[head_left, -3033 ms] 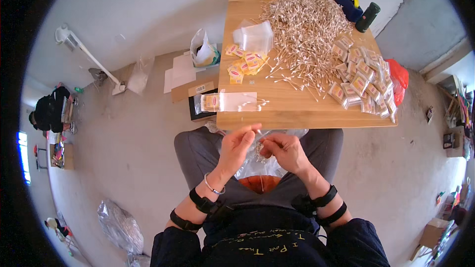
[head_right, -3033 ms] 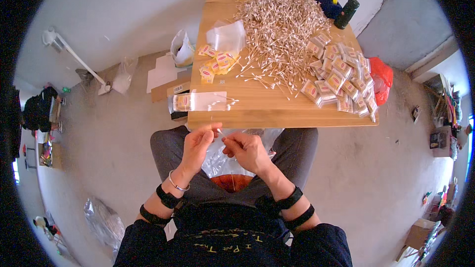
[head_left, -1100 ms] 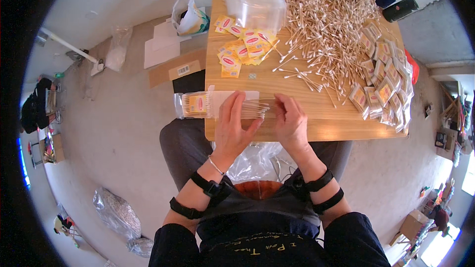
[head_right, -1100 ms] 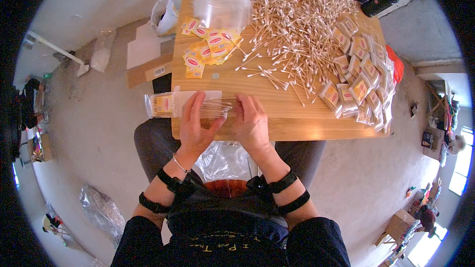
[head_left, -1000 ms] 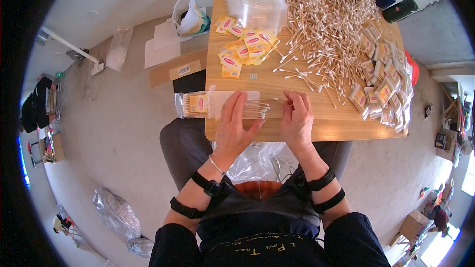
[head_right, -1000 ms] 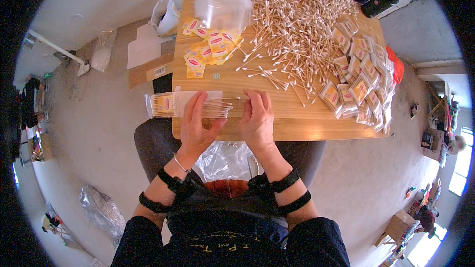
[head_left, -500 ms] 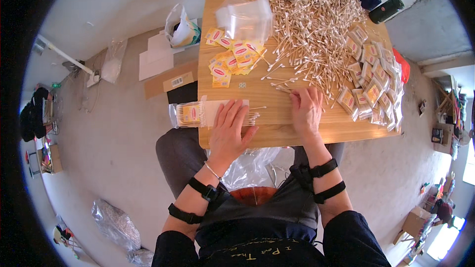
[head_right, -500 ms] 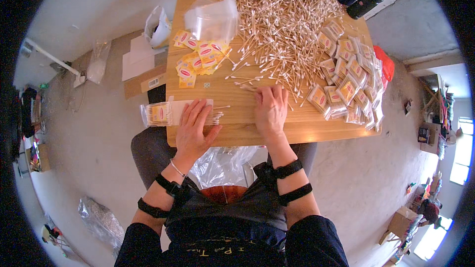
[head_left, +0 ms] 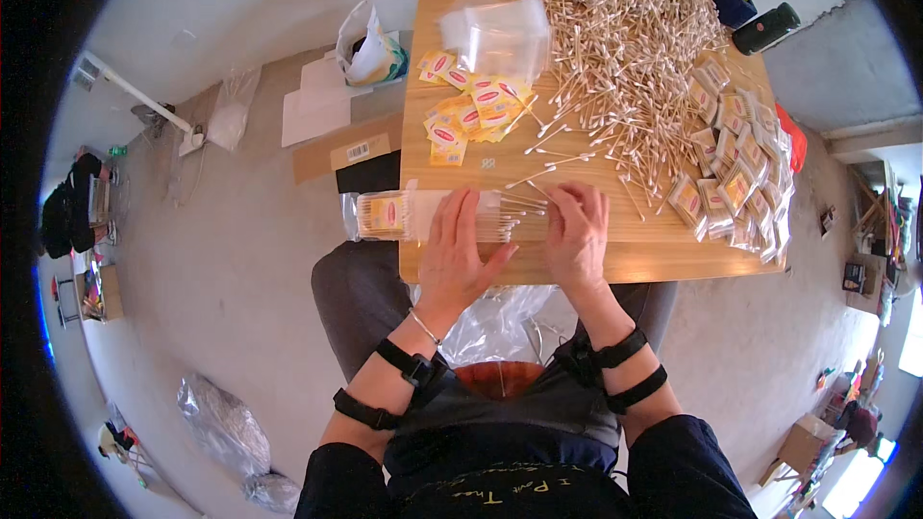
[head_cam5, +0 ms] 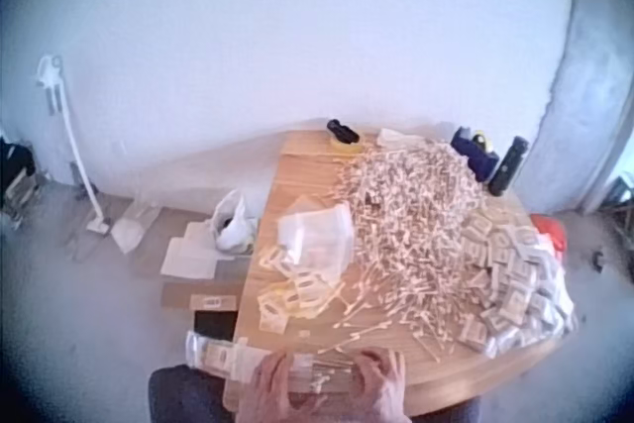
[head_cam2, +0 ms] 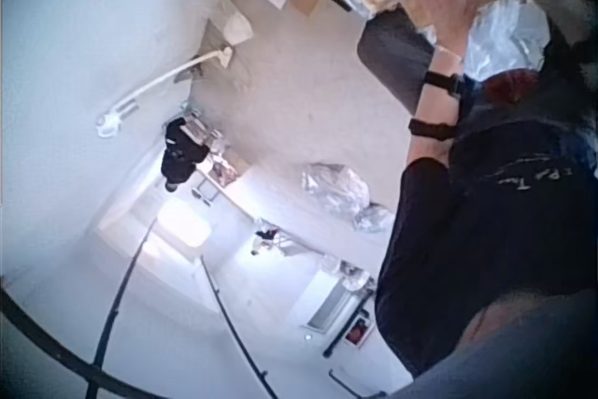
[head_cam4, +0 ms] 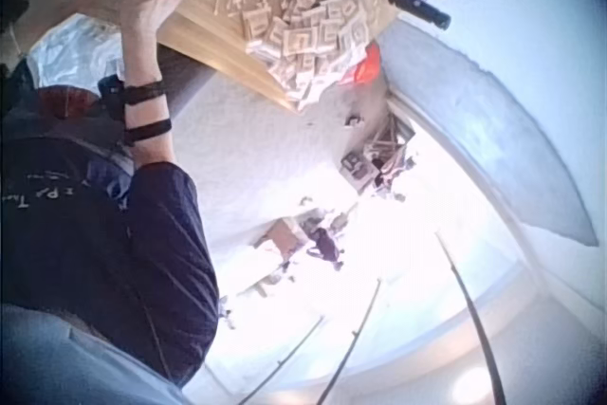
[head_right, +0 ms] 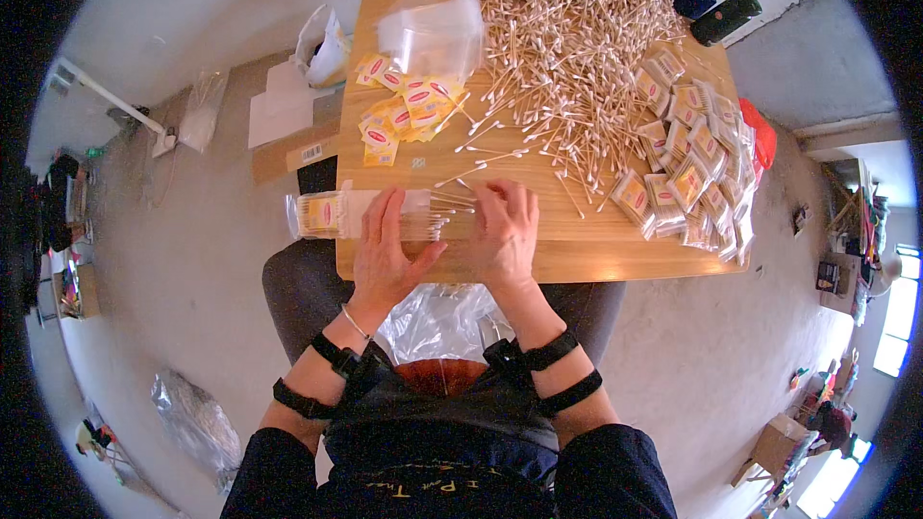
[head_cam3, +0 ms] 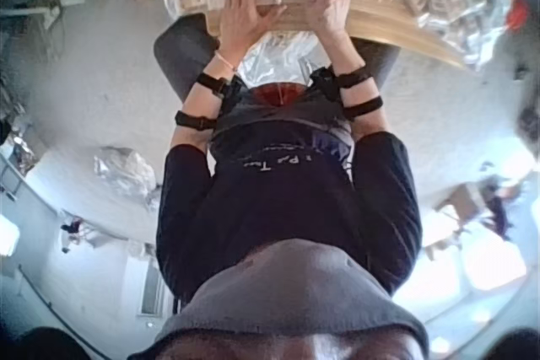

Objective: Packaging cotton swabs into plastic bags.

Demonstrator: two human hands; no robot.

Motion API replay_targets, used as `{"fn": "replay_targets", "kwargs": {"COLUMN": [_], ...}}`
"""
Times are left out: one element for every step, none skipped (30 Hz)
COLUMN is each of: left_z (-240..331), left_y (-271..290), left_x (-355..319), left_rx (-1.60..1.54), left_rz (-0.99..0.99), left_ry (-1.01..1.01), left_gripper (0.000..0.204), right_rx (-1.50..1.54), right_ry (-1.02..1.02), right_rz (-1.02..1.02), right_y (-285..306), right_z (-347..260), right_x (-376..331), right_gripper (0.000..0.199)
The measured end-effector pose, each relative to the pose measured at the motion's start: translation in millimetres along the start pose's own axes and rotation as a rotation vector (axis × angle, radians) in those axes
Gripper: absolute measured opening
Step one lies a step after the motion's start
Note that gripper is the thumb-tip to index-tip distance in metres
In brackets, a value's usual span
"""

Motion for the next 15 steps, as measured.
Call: {"fn": "replay_targets", "kwargs": {"left_z": [0, 0, -1, -2, -2, -2, -2, -2, -2, -2, -2, -2, -1, -1, -1], "left_y": [0, 0, 0, -1, -1, -1, -1, -1, -1, -1, -2, -2, -2, -2, -2], "left_x": [0, 0, 0, 0, 0, 0, -1, -1, -1, -1, 0, 0, 0, 1, 0], "left_rx": [0.007, 0.007, 0.014, 0.022, 0.021, 0.016, 0.012, 0.012, 0.011, 0.009, 0.009, 0.008, 0.008, 0.007, 0.008], "left_rz": [-0.004, -0.004, -0.006, -0.009, -0.009, -0.006, -0.002, -0.002, -0.004, -0.005, -0.006, -0.004, -0.002, -0.003, -0.001], "left_ry": [-0.003, -0.001, -0.004, -0.007, -0.006, -0.005, -0.003, -0.003, 0.000, 0.003, 0.003, 0.004, 0.005, 0.004, 0.008], "left_gripper": [0.081, 0.081, 0.081, 0.082, 0.082, 0.082, 0.083, 0.083, 0.083, 0.083, 0.083, 0.083, 0.083, 0.083, 0.083], "right_rx": [0.000, 0.011, 0.021, 0.013, 0.012, 0.008, 0.004, 0.005, -0.007, -0.018, -0.018, -0.014, -0.009, -0.010, 0.044], "right_ry": [0.000, -0.050, -0.101, -0.101, -0.101, -0.116, -0.130, -0.130, -0.113, -0.096, -0.097, -0.072, -0.048, -0.049, 0.001], "right_rz": [-0.002, -0.017, -0.031, -0.032, -0.032, -0.044, -0.056, -0.057, -0.083, -0.109, -0.108, -0.119, -0.129, -0.129, -0.162], "right_y": [2, 3, 3, 4, 4, 3, 2, 0, -3, -6, -9, -12, -13, -14, -16], "right_z": [3, 8, 12, 15, 15, 15, 16, 16, 16, 16, 17, 16, 16, 17, 15], "right_x": [-1, -2, -3, -2, -2, -2, -1, -1, -1, -1, 0, 2, 3, 5, 6], "right_gripper": [0.025, 0.026, 0.028, 0.026, 0.026, 0.024, 0.023, 0.023, 0.022, 0.022, 0.022, 0.023, 0.024, 0.024, 0.026]}}
Point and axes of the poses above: each hand's wrist, its own x-axis towards the middle knuckle, its own y-axis out of the back of the hand, z = x × y, the point moved 3 cm from there along x, towards the middle knuckle
